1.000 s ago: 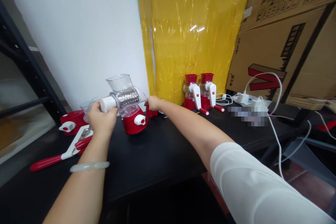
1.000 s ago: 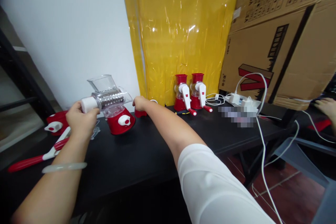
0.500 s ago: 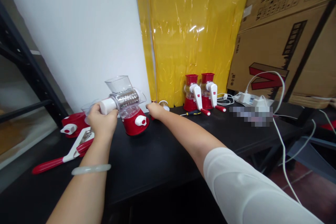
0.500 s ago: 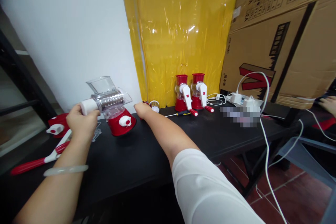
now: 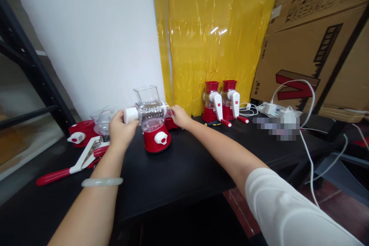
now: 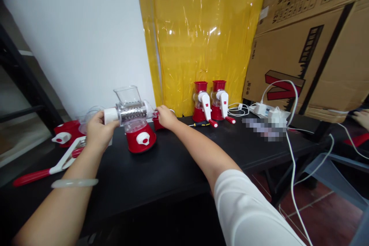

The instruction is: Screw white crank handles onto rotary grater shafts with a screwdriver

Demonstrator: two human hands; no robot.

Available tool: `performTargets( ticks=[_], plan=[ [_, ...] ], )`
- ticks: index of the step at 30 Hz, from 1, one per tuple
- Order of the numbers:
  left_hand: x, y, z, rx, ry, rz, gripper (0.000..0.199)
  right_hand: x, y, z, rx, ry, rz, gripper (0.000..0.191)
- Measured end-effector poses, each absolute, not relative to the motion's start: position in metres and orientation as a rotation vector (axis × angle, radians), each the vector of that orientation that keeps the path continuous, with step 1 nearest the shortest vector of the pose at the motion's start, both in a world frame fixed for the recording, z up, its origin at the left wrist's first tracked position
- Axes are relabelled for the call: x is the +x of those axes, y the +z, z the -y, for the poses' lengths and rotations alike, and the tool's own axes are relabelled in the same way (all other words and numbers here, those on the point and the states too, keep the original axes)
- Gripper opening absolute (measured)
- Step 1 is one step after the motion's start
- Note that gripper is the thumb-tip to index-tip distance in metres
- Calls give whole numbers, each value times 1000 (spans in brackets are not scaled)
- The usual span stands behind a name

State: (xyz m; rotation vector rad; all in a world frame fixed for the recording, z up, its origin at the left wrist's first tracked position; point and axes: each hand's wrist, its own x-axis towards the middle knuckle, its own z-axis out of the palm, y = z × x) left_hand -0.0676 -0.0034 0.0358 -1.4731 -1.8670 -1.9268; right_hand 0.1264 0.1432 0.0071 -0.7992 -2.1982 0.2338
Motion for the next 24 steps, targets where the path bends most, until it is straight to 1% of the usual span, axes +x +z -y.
performTargets(
  ticks=[2, 3, 4, 6, 9, 12, 17, 21, 24],
  plan=[
    [-58, 33, 4, -1623, -1997, 1843, 50, 141, 10, -134, -752, 459, 1924, 18],
    [-51, 31, 4, -1681, -2016, 1836, 51, 149, 11, -127, -708, 617, 1784, 14],
    [-45, 29, 5, -1722, -2024, 1821, 52, 156, 11, -120, -659, 796, 1646, 15],
    [-32, 24, 6, -1786, -2053, 1776, 53, 167, 11, -105, -547, 1062, 1414, 26],
    [-16, 19, 8, -1855, -2114, 1724, 56, 178, 6, -87, -466, 1253, 1264, 44],
    [-8, 18, 10, -1922, -2132, 1716, 58, 181, -1, -75, -433, 1310, 1286, 56],
    [-13, 17, 10, -2192, -1989, 1746, 63, 189, -1, -60, -362, 1276, 1392, 46],
    [-17, 15, 9, -2378, -2155, 1615, 67, 200, 8, -48, -333, 1315, 1479, 47],
    [-13, 14, 9, -2321, -2175, 1580, 65, 205, 11, -45, -317, 1328, 1547, 45]
  ],
)
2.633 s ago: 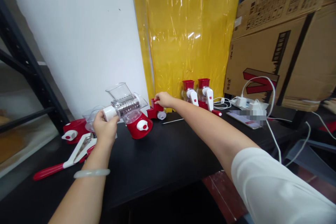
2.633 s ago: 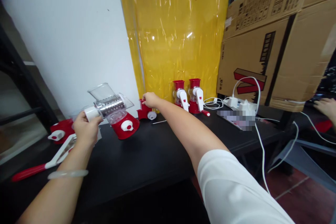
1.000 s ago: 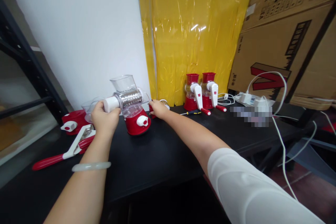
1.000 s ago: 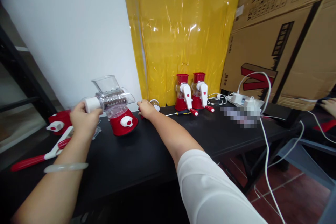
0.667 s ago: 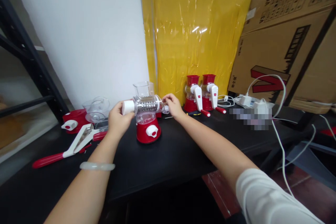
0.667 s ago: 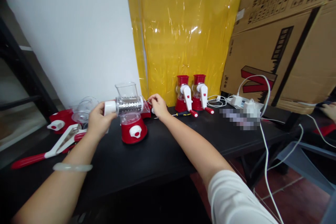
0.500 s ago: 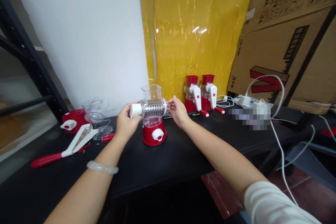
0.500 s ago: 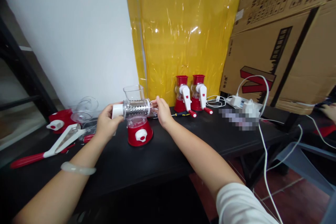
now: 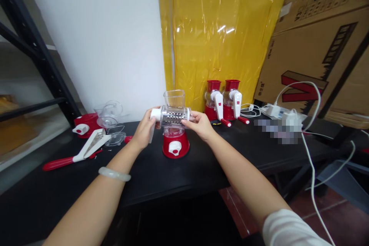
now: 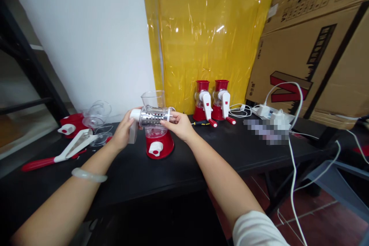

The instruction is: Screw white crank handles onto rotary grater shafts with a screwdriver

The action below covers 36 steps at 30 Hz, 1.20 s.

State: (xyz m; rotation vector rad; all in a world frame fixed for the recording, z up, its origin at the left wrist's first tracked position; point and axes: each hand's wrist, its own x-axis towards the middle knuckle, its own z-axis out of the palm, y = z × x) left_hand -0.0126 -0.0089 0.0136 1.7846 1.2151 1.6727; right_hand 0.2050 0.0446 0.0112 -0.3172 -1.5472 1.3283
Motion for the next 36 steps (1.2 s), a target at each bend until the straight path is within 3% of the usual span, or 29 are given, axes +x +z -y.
performTargets(
  ticks=[14, 27, 36],
  plan=[
    [0, 18, -5, 1936, 1757, -1658, 59, 209, 12, -51, -291, 1307, 1748, 40],
    [-6, 12, -9, 1820, 1701, -1313, 59, 206, 7, -44, -289, 1325, 1666, 40],
    [-5, 10, -9, 1902, 1819, -1415, 53, 207, 5, -45, -328, 1300, 1674, 43]
  ],
)
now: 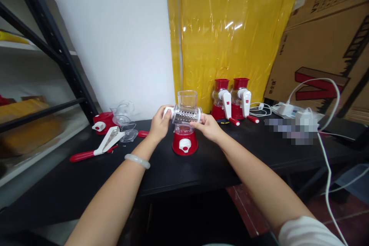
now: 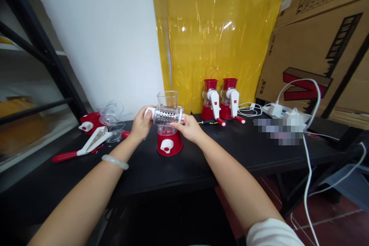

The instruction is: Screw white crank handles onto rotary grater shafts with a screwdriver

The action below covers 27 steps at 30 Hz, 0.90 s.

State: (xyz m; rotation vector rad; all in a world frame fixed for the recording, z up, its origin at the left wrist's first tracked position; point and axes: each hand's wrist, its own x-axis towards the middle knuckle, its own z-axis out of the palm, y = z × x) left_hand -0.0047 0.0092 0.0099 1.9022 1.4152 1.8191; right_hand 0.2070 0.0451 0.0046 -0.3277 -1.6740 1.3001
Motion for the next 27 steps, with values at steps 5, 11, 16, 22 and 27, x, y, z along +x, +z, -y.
performTargets(
  ticks=[5, 11, 16, 22, 27],
  plan=[
    [-15, 17, -12, 2071, 1676, -1329, 60, 206, 1, -48, -330, 1298, 1671, 48],
    [-4, 9, -8, 1922, 1747, -1435, 62, 205, 3, -47, -366, 1293, 1666, 52],
    [-5, 17, -5, 2031, 1692, -1464, 65, 206, 4, -46, -376, 1291, 1640, 55],
    [-9, 18, -6, 2027, 1649, -1387, 63, 205, 2, -47, -356, 1306, 1642, 54],
    [-2, 14, 0, 1982, 1736, -1645, 54, 204, 1, -47, -360, 1308, 1623, 53]
  ],
)
